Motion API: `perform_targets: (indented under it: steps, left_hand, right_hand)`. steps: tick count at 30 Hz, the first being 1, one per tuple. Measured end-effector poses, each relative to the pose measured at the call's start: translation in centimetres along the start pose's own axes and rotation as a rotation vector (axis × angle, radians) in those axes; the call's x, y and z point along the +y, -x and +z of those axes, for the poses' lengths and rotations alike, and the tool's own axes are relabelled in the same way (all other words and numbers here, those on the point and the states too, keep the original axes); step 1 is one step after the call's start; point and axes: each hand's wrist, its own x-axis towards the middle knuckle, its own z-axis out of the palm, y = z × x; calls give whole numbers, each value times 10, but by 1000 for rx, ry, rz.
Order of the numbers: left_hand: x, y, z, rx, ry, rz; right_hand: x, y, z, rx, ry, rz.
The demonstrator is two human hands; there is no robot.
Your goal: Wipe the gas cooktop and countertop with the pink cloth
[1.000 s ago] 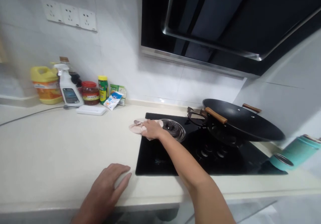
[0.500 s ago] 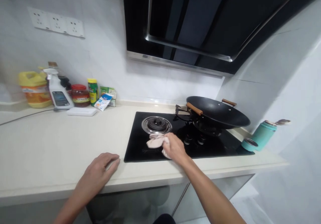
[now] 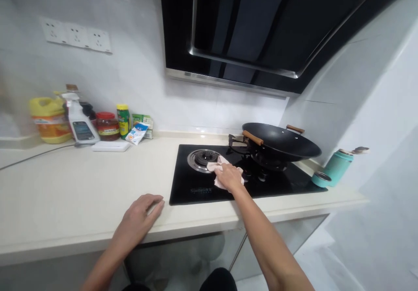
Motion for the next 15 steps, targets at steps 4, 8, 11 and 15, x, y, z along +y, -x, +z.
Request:
perform_targets:
  steps: [4,8,11,15]
  left_hand:
    - [1,-2,1,57,64,13]
    - [-3,-4,1,208,105,26]
    - [-9,-6,-1,278,140,-32]
    - [-18,-10,-7,315,195,-171]
  right_hand:
    - [-28,44,1,10,-53,-168]
    - [-80,81,12,49,-178,-370]
    - [-124,100,25,62,-205,-505]
    - [-161,118,35,70,-185,-669]
